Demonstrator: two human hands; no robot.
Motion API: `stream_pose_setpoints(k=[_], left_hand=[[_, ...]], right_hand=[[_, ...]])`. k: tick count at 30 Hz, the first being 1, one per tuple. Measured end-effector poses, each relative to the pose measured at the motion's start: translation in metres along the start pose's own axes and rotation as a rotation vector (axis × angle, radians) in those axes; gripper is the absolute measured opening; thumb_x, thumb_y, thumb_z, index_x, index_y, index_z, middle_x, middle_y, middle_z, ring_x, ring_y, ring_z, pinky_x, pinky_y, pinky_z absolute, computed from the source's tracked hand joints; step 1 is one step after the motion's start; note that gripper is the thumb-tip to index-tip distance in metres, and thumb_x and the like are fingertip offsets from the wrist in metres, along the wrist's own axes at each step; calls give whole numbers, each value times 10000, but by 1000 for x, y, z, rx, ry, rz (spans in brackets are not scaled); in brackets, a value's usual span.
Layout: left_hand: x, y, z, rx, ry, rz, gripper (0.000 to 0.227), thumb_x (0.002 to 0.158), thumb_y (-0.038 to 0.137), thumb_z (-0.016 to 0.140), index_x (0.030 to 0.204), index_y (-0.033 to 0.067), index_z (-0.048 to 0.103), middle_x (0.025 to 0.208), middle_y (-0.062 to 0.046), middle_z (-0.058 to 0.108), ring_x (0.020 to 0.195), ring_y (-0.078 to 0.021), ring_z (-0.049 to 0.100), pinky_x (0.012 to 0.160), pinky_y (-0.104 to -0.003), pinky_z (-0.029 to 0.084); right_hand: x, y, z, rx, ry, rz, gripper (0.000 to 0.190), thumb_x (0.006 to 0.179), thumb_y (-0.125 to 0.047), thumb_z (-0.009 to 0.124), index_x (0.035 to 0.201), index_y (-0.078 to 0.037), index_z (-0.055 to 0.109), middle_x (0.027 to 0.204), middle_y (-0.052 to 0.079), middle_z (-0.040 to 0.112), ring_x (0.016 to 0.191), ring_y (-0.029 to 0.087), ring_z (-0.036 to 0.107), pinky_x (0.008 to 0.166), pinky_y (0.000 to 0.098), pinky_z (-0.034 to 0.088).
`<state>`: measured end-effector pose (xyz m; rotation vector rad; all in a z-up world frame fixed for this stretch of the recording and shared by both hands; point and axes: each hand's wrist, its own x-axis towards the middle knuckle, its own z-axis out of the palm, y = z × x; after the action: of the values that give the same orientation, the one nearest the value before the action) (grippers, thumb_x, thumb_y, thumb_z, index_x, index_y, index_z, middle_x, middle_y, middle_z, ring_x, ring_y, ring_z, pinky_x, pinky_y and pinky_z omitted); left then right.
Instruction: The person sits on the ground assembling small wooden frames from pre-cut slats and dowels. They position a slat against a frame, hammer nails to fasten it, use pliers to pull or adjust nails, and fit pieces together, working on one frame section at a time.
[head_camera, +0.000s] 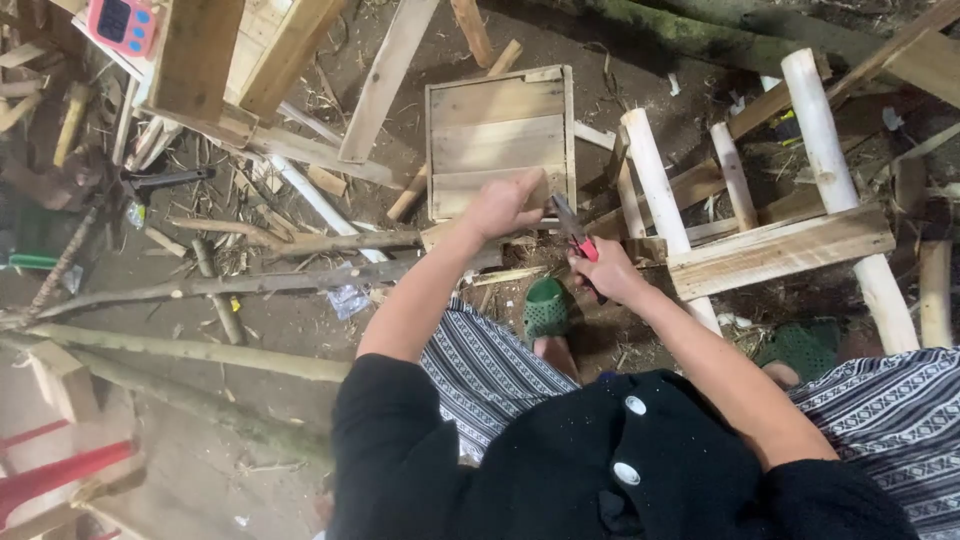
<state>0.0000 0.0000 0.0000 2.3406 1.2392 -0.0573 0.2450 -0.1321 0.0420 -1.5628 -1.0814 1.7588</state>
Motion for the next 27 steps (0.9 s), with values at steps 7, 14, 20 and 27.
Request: stream_pose_setpoints(k=[7, 14, 20, 27], left_hand=[[-22, 8, -16, 47, 10, -162, 518, 769, 682, 711, 1060, 311, 496, 900, 32, 733, 975, -282, 738, 880, -482, 573], [-43, 43, -44, -172, 15, -231, 414, 769, 517, 765, 1018, 240, 584, 896, -57, 746, 1018, -324, 721, 925, -487, 573], [-55, 53, -46, -244, 77, -247, 454, 727, 483, 807, 970, 165, 592, 871, -142, 733, 981, -375, 720, 867, -519, 575], [-69, 63, -49, -721, 40, -211, 322, 772, 350, 783, 952, 138, 620, 862, -86, 701, 891, -268, 669, 793, -407, 509]], right_hand=[[1, 5, 4, -247, 0, -62, 117, 891, -162, 740, 898, -64, 677, 692, 85, 723, 595, 168, 722, 521, 308, 570], [-20, -16, 7, -426, -20, -80, 207, 919, -250, 718, 908, -50, 665, 674, 99, 732, 715, 236, 734, 705, 350, 554], [-21, -13, 8, -483, -17, -84, 213, 927, -281, 714, 936, -73, 667, 704, 100, 737, 760, 259, 740, 734, 368, 550], [4, 30, -5, -777, 101, -495, 295, 921, -272, 654, 1049, -7, 634, 852, 236, 692, 846, 433, 713, 715, 491, 552]])
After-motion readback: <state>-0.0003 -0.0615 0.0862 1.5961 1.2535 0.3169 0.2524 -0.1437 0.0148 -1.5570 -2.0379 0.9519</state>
